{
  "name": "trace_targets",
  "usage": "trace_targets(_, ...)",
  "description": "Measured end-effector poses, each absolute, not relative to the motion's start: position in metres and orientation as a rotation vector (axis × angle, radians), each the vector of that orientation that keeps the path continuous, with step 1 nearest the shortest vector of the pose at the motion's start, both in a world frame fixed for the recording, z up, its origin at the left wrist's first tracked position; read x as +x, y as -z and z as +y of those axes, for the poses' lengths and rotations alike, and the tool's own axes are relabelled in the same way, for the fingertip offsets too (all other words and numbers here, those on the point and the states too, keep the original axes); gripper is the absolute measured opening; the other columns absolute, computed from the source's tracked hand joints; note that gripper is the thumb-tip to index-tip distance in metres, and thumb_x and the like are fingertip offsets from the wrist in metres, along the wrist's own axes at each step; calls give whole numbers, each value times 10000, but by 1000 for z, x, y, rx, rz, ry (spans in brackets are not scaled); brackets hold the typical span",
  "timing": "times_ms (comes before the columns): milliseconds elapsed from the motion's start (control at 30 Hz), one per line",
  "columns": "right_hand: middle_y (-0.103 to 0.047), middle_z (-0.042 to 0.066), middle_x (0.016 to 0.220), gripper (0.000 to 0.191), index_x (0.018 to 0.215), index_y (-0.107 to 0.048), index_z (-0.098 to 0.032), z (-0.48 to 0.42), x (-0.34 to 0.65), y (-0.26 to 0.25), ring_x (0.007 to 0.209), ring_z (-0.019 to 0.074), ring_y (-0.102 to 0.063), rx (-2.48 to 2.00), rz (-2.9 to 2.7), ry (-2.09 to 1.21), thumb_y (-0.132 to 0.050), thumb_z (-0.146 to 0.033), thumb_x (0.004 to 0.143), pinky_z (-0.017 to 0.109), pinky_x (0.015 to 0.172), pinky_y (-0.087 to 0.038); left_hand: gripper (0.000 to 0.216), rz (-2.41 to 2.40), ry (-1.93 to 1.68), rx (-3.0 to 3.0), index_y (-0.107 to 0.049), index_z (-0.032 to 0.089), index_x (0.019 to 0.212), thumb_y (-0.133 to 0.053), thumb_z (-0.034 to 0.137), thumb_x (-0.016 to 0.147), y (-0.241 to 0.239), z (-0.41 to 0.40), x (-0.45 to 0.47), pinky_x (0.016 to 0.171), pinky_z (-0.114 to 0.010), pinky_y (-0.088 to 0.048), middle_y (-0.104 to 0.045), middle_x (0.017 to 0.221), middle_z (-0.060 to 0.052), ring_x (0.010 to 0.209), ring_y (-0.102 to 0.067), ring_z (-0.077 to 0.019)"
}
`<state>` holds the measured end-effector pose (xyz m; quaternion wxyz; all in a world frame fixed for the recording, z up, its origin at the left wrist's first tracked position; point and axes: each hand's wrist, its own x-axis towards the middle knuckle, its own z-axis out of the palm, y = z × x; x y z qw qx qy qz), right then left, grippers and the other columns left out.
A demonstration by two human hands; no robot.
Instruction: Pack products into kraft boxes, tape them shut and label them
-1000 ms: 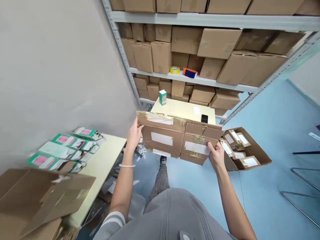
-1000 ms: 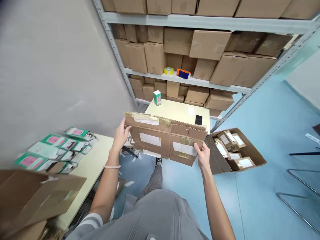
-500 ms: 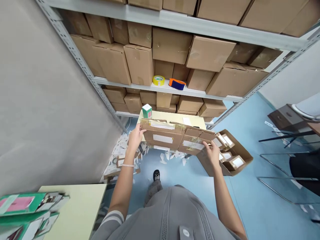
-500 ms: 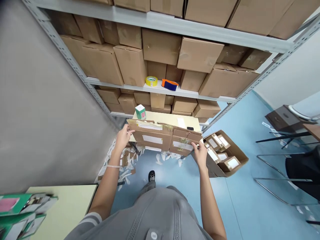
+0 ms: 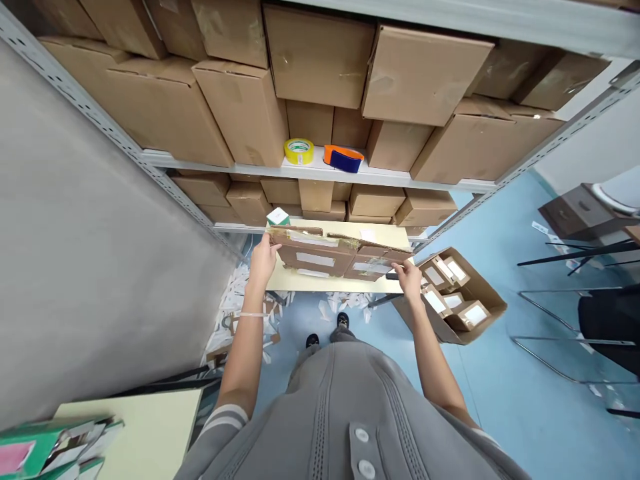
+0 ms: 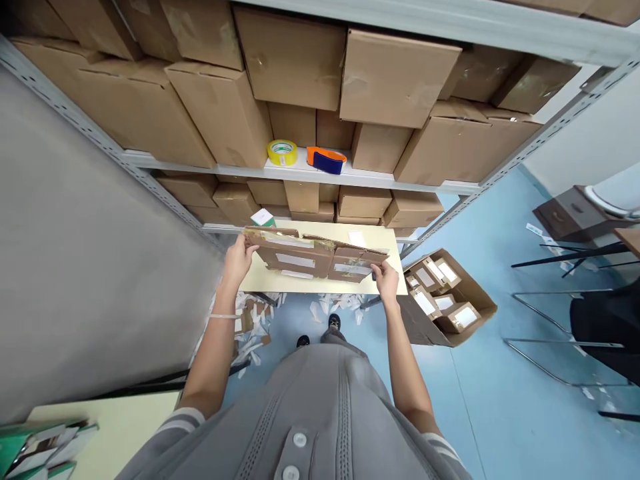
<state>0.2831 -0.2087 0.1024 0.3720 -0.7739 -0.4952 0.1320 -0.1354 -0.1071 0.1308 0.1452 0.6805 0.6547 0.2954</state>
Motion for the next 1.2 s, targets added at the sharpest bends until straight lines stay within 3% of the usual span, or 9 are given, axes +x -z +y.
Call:
trace_targets(167, -697, 108, 676, 513, 631, -499, -236, -170, 303, -82, 631, 238, -610, -1872, -1298, -439, -480, -728, 776, 302, 598, -403, 304, 1856, -963, 1943, -523, 168, 1204, -545, 226, 906, -135, -82, -120, 837, -352, -541, -732, 1038, -115, 982, -700, -273)
trace_targets(367, -684, 113, 628, 527, 590, -515, -235, -149, 327, -61, 615, 251, -610, -1870, -1346, -521, -496, -731, 767, 331, 593, -442, 357, 1734, -1032, 1946, -497, 197, 1253, -550, 196, 900, -127, -50, -105, 870, -375, -544, -713, 1068, -105, 987, -688, -259)
trace_targets(633, -757, 98, 969, 289, 976, -664, -222, -123, 305, -57, 956, 283, -699, -1697, -1457, -678, -497, -435, 877, 404, 846, -537, 181, 1451, -834, 1956, -515, 195, 1057, -533, 148, 884, -97, -25, -91, 871, -386, -552, -701, 1006, -102, 972, -693, -249)
trace_targets(800, -714, 118, 1166, 280, 1089, -634, -225, -97, 277, -68, 1040, 273, -701, -1704, -1410, -697, -511, -354, 874, 431, 900, -546, 250, 1297, -889, 1914, -497, 204, 1144, -498, 157, 898, -82, -22, -85, 940, -403, -536, -654, 1168, -116, 1072, -676, -231)
trace_targets(1000, -682, 135, 1184, 296, 1121, -586, -228, -145, 263, -71, 891, 259, -728, -1867, -1334, -679, -548, -334, 847, 458, 838, -575, 291, 1331, -818, 2016, -558, 222, 1198, -531, 217, 908, -79, -21, -93, 963, -417, -506, -639, 1218, -101, 1091, -645, -248)
trace_targets(1100, -598, 126, 1316, 399, 1237, -546, -266, -187, 252, -71, 1014, 259, -707, -1717, -1381, -858, -564, -339, 846, 414, 796, -597, 267, 1305, -825, 2020, -584, 225, 1185, -486, 224, 936, -78, -22, -94, 963, -400, -501, -641, 1205, -90, 1074, -637, -230)
trace_targets(1200, -512, 108, 1417, 542, 1355, -497, -346, -211, 234, -74, 1136, 276, -661, -1643, -1415, -926, -637, -352, 832, 429, 853, -594, 235, 1294, -831, 1988, -599, 228, 1152, -484, 254, 949, -76, -24, -95, 945, -385, -509, -640, 1194, -83, 1075, -634, -225)
